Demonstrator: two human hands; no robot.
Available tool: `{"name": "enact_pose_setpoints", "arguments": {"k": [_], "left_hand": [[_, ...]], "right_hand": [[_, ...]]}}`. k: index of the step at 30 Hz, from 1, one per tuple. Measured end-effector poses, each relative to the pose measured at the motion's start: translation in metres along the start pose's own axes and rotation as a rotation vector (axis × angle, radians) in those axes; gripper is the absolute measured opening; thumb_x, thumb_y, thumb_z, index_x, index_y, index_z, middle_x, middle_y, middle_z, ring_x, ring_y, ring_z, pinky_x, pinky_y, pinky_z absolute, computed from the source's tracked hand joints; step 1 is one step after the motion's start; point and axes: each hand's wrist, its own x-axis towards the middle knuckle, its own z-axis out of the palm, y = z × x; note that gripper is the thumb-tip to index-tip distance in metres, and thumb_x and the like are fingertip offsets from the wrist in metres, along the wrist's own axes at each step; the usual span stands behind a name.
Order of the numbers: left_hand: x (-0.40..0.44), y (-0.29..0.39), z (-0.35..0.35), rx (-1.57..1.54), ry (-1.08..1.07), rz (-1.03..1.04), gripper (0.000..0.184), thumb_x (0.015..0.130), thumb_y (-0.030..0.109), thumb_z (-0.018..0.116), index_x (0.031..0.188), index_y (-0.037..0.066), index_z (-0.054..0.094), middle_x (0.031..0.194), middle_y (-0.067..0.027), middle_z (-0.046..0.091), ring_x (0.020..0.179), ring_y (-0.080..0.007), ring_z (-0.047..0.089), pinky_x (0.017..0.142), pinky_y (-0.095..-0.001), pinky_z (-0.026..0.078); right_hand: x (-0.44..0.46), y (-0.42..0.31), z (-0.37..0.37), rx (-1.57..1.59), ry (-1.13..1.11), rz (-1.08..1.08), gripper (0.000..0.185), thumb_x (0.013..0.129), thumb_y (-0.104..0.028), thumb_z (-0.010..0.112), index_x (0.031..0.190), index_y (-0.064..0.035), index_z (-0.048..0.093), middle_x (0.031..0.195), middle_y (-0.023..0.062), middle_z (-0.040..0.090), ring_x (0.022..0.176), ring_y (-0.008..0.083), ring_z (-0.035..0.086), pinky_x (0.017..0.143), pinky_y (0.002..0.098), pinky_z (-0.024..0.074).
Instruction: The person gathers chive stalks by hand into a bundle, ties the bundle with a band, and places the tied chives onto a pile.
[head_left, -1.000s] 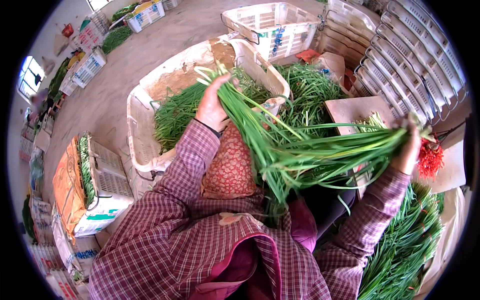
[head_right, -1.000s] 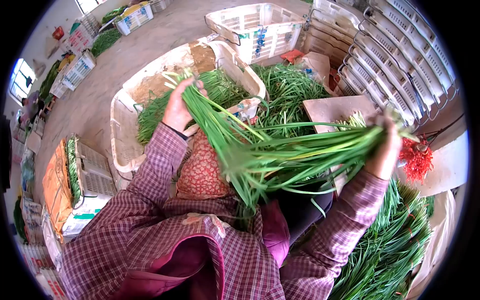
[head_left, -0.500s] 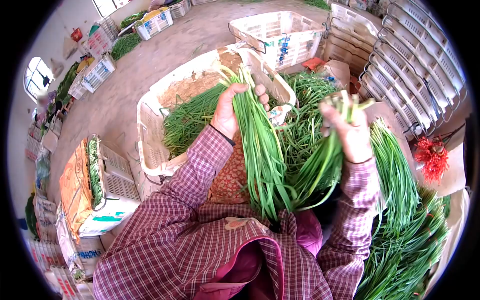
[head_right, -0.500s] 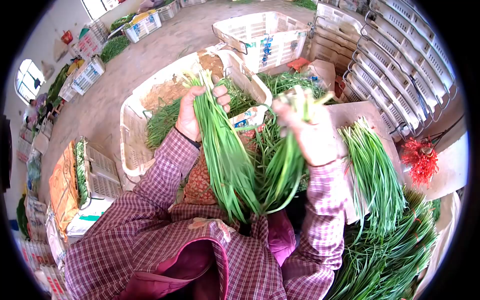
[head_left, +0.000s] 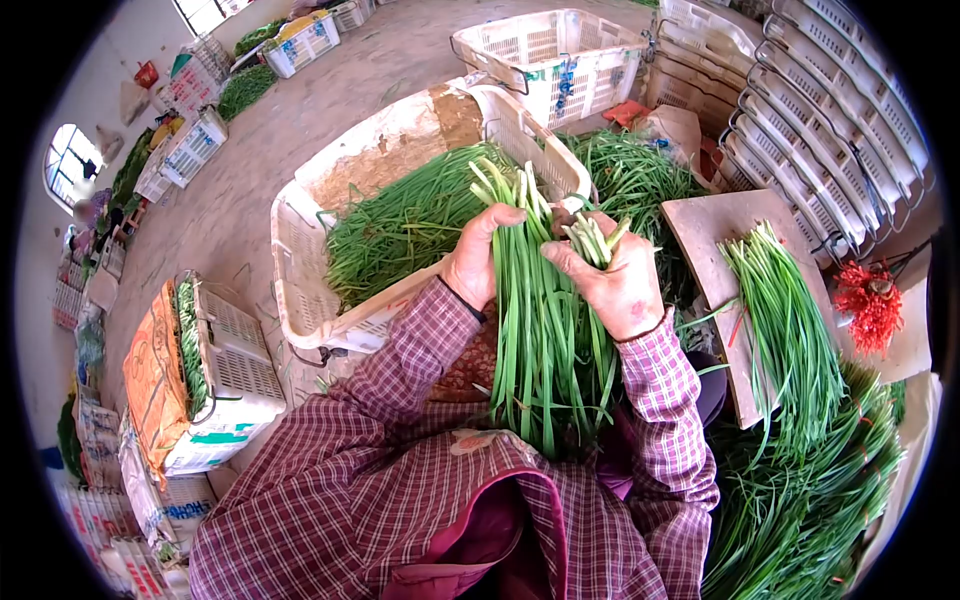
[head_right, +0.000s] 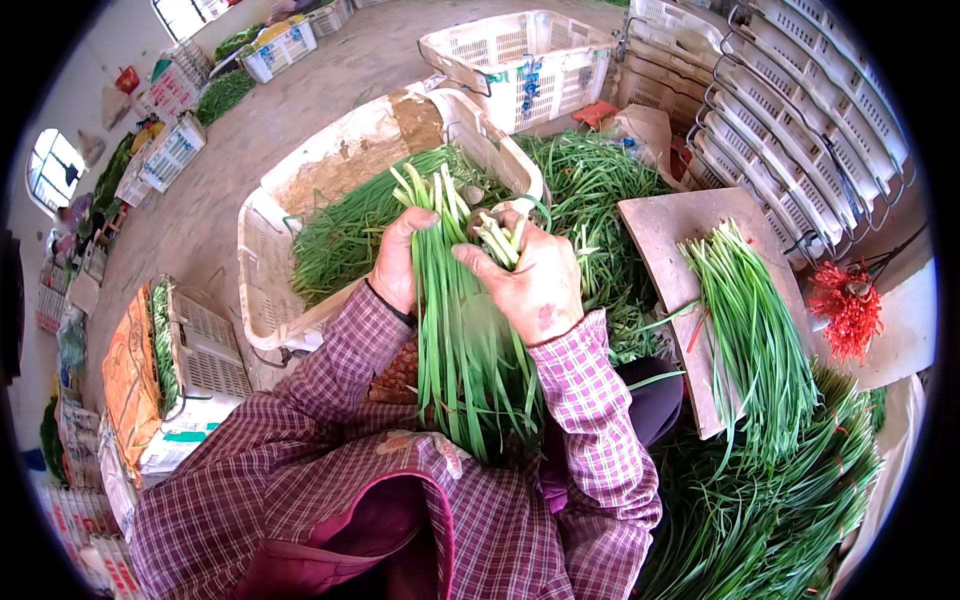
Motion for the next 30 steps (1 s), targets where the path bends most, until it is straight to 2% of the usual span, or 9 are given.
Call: {"name": "enact_pose_setpoints", "arguments": {"k": [4, 6, 10, 12, 16, 19, 24, 27, 30], "left_hand": [[-0.002, -0.005, 0.007, 0.101, 0.039, 0.096, 0.053, 0.077, 0.016, 0.05, 0.125, -0.008, 0.046, 0.114, -0.0235, 0.058, 0.102, -0.032, 0.06, 0.089, -0.0402, 0.051], [-0.005, -0.008, 0.011, 0.104, 0.023, 0.073, 0.053, 0.077, 0.015, 0.05, 0.125, -0.009, 0.046, 0.114, -0.0229, 0.058, 0.1, -0.0313, 0.061, 0.085, -0.0376, 0.054], [-0.008, -0.012, 0.01, 0.156, 0.081, 0.131, 0.049, 0.076, 0.016, 0.053, 0.119, -0.008, 0.05, 0.106, -0.0199, 0.062, 0.091, -0.0291, 0.064, 0.08, -0.0366, 0.056], [-0.012, -0.009, 0.002, 0.101, 0.084, 0.109, 0.042, 0.075, 0.017, 0.055, 0.11, -0.006, 0.056, 0.096, -0.0163, 0.065, 0.082, -0.0264, 0.066, 0.077, -0.0365, 0.057], [-0.012, -0.012, 0.001, 0.137, 0.148, 0.142, 0.043, 0.076, 0.021, 0.058, 0.109, -0.007, 0.055, 0.093, -0.0152, 0.065, 0.076, -0.0245, 0.066, 0.074, -0.0358, 0.057], [-0.012, -0.015, 0.006, 0.127, 0.159, 0.134, 0.045, 0.076, 0.023, 0.059, 0.11, -0.006, 0.055, 0.094, -0.0146, 0.065, 0.077, -0.0243, 0.065, 0.074, -0.0359, 0.056], [-0.011, -0.016, -0.004, 0.041, 0.04, 0.08, 0.046, 0.077, 0.022, 0.056, 0.115, -0.005, 0.053, 0.098, -0.0147, 0.065, 0.082, -0.025, 0.065, 0.078, -0.0371, 0.055], [-0.011, -0.02, 0.014, 0.084, -0.109, 0.072, 0.056, 0.08, 0.021, 0.05, 0.129, -0.006, 0.042, 0.12, -0.0206, 0.056, 0.109, -0.0316, 0.057, 0.098, -0.0427, 0.044], [-0.017, -0.022, 0.037, 0.095, -0.037, 0.046, 0.052, 0.074, 0.021, 0.062, 0.119, -0.002, 0.051, 0.11, -0.018, 0.06, 0.097, -0.0304, 0.061, 0.092, -0.0443, 0.049]], "right_hand": [[0.0, 0.006, 0.003, -0.105, 0.009, -0.011, 0.038, 0.073, -0.032, 0.075, 0.099, -0.0063, 0.065, 0.077, 0.0166, 0.067, 0.073, 0.0339, 0.065, 0.067, 0.0385, 0.0523], [-0.001, 0.007, 0.001, -0.274, -0.044, 0.007, 0.043, 0.072, -0.024, 0.078, 0.106, -0.0016, 0.064, 0.081, 0.0137, 0.069, 0.073, 0.0235, 0.068, 0.067, 0.0318, 0.0522], [-0.003, 0.013, -0.002, -0.26, -0.033, 0.01, 0.029, 0.073, -0.019, 0.074, 0.095, -0.0036, 0.067, 0.073, 0.0156, 0.066, 0.065, 0.0269, 0.066, 0.061, 0.0352, 0.0506], [-0.003, 0.021, -0.006, -0.155, -0.009, -0.035, 0.016, 0.074, -0.014, 0.072, 0.084, -0.0025, 0.066, 0.061, 0.0098, 0.061, 0.053, 0.0185, 0.06, 0.056, 0.0311, 0.0477], [-0.005, 0.03, -0.009, -0.11, -0.053, 0.059, 0.014, 0.076, -0.011, 0.071, 0.084, -0.0019, 0.063, 0.066, 0.0071, 0.064, 0.058, 0.0145, 0.06, 0.058, 0.0306, 0.0482], [-0.007, 0.025, -0.005, -0.058, 0.056, -0.014, 0.033, 0.075, -0.017, 0.071, 0.106, -0.009, 0.06, 0.078, 0.013, 0.068, 0.074, 0.0276, 0.068, 0.066, 0.0339, 0.0523], [-0.016, 0.003, 0.0, 0.0, 0.021, -0.011, 0.023, 0.076, -0.018, 0.071, 0.096, -0.011, 0.062, 0.075, 0.0119, 0.067, 0.07, 0.0281, 0.068, 0.063, 0.0341, 0.0528], [-0.021, -0.004, 0.004, -0.183, -0.068, 0.065, 0.024, 0.074, -0.024, 0.071, 0.092, -0.0092, 0.066, 0.073, 0.0142, 0.067, 0.069, 0.0313, 0.066, 0.064, 0.0386, 0.0531], [-0.023, 0.002, 0.012, -0.336, -0.094, 0.027, 0.019, 0.076, -0.022, 0.072, 0.085, -0.0064, 0.066, 0.065, 0.0133, 0.063, 0.063, 0.0303, 0.065, 0.059, 0.0356, 0.0511]]}}
